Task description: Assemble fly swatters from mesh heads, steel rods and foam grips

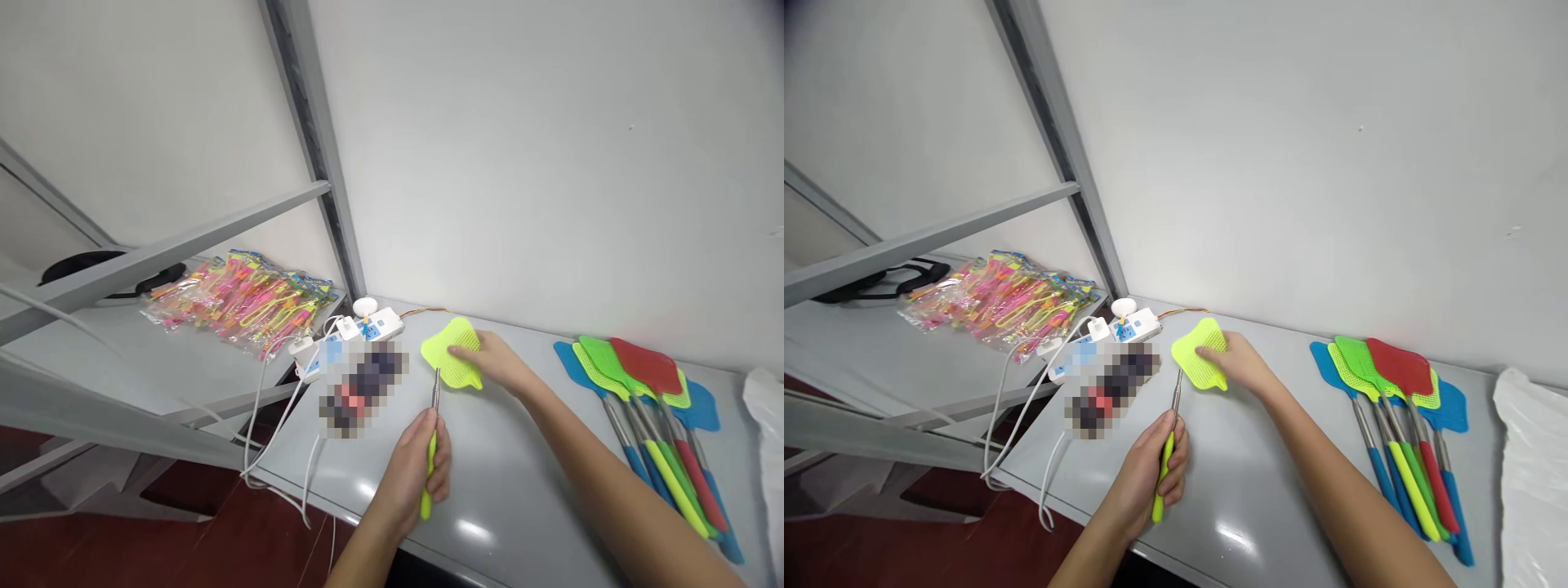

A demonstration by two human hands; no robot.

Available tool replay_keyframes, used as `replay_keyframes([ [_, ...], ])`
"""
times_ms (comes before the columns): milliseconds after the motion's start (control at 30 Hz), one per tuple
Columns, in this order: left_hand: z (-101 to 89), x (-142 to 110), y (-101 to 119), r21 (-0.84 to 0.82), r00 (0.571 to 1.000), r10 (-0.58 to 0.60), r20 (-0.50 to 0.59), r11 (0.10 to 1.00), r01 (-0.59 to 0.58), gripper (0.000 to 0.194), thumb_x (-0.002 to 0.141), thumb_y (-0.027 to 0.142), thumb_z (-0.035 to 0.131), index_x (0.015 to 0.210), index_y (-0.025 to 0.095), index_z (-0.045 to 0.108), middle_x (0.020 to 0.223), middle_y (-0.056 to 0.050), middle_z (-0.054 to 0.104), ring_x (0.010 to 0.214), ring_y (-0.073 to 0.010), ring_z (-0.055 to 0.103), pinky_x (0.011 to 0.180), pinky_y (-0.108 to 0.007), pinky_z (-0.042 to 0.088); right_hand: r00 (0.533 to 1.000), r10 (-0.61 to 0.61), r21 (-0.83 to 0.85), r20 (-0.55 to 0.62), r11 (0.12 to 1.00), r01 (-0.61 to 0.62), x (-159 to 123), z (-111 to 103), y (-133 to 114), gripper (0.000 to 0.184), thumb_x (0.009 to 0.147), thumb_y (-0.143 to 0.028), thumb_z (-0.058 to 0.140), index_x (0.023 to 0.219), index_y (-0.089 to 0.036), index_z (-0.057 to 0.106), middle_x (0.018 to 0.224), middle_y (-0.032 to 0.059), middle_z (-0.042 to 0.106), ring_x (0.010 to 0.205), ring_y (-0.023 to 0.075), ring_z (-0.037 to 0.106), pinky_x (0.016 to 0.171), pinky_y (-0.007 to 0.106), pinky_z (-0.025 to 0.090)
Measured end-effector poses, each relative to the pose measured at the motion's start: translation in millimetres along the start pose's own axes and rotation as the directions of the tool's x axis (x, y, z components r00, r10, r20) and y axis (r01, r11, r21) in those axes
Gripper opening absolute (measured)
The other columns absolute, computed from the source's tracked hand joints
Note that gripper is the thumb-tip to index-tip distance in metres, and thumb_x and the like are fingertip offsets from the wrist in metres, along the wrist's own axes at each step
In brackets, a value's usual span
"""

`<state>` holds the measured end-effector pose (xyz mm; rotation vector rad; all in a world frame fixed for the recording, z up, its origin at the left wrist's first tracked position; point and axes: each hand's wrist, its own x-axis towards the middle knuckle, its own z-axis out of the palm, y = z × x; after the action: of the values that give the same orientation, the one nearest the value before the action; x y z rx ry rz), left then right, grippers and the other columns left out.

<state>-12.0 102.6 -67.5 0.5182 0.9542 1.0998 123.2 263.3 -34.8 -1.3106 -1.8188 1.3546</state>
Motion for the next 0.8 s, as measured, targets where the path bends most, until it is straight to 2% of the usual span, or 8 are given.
replay_keyframes([
  [67,6.7,-2.2,-1.7,0.045,0.999,-0.008,0.031,0.999,0.007,0.037,0.095,0.055,0.04,0.079,0.021,0.042,0.058,0.009,0.038,0.036,-0.0038,0.019,0.034,-0.017,0.026,0.991,-0.016,0.129,-0.13,0.991,0.033,-17.8,-8.7,-4.7,0.039,0.084,-0.052,0.052,0.099,-0.017,0.061,0.09,0.0077,0.069,0.071,0.0187,0.064,0.055,0.028,0.048],
  [133,15.9,-6.1,-3.8,0.095,0.997,-0.017,0.077,0.995,0.01,0.038,0.096,0.054,0.039,0.078,0.021,0.043,0.055,0.009,0.036,0.036,-0.0039,0.018,0.034,-0.017,0.027,0.959,0.005,0.322,-0.284,0.942,0.091,-38.7,-14.3,-8.6,0.038,0.086,-0.053,0.05,0.098,-0.017,0.057,0.085,0.0058,0.066,0.061,0.015,0.06,0.045,0.025,0.043],
  [233,32.6,-15.0,-7.4,0.167,0.987,-0.033,0.158,0.986,0.006,0.039,0.096,0.054,0.038,0.079,0.021,0.045,0.053,0.009,0.033,0.036,-0.0043,0.019,0.035,-0.017,0.03,0.868,0.083,0.597,-0.489,0.758,0.264,-72.2,-17.0,-14.6,0.029,0.081,-0.045,0.064,0.089,-0.019,0.057,0.074,-0.0003,0.058,0.05,0.0099,0.051,0.035,0.021,0.034],
  [300,43.7,-22.1,-9.8,0.206,0.977,-0.034,0.21,0.978,-0.01,0.039,0.097,0.054,0.038,0.08,0.02,0.047,0.053,0.009,0.032,0.037,-0.0044,0.02,0.036,-0.017,0.032,0.81,0.112,0.634,-0.575,0.687,0.355,-93.5,-17.0,-18.4,0.027,0.079,-0.042,0.068,0.089,-0.02,0.058,0.073,-0.0018,0.057,0.05,0.0088,0.05,0.034,0.02,0.034],
  [367,53.8,-29.3,-12.7,0.237,0.968,-0.029,0.25,0.971,-0.033,0.038,0.097,0.053,0.037,0.082,0.02,0.048,0.053,0.009,0.032,0.037,-0.0044,0.021,0.036,-0.017,0.033,0.774,0.122,0.627,-0.621,0.67,0.398,-112.7,-17.6,-21.2,0.027,0.08,-0.043,0.067,0.091,-0.02,0.058,0.076,-0.0018,0.058,0.051,0.0087,0.051,0.034,0.02,0.036],
  [600,82.9,-49.5,-29.0,0.316,0.939,-0.006,0.344,0.942,-0.11,0.037,0.099,0.051,0.035,0.084,0.02,0.049,0.054,0.01,0.032,0.038,-0.0046,0.019,0.036,-0.017,0.035,0.716,0.063,0.562,-0.696,0.669,0.487,-161.7,-30.0,-24.9,0.026,0.081,-0.044,0.066,0.089,-0.021,0.056,0.082,-0.0006,0.061,0.056,0.0093,0.055,0.036,0.02,0.038],
  [800,100.3,-57.3,-38.4,0.331,0.907,-0.033,0.421,0.936,-0.119,0.036,0.099,0.049,0.035,0.087,0.019,0.05,0.056,0.009,0.033,0.04,-0.0047,0.022,0.038,-0.016,0.036,0.717,0.06,0.569,-0.694,0.657,0.496,-182.6,-37.2,-22.9,0.025,0.083,-0.043,0.065,0.092,-0.021,0.058,0.075,-0.0028,0.058,0.05,0.0078,0.051,0.035,0.019,0.036],
])
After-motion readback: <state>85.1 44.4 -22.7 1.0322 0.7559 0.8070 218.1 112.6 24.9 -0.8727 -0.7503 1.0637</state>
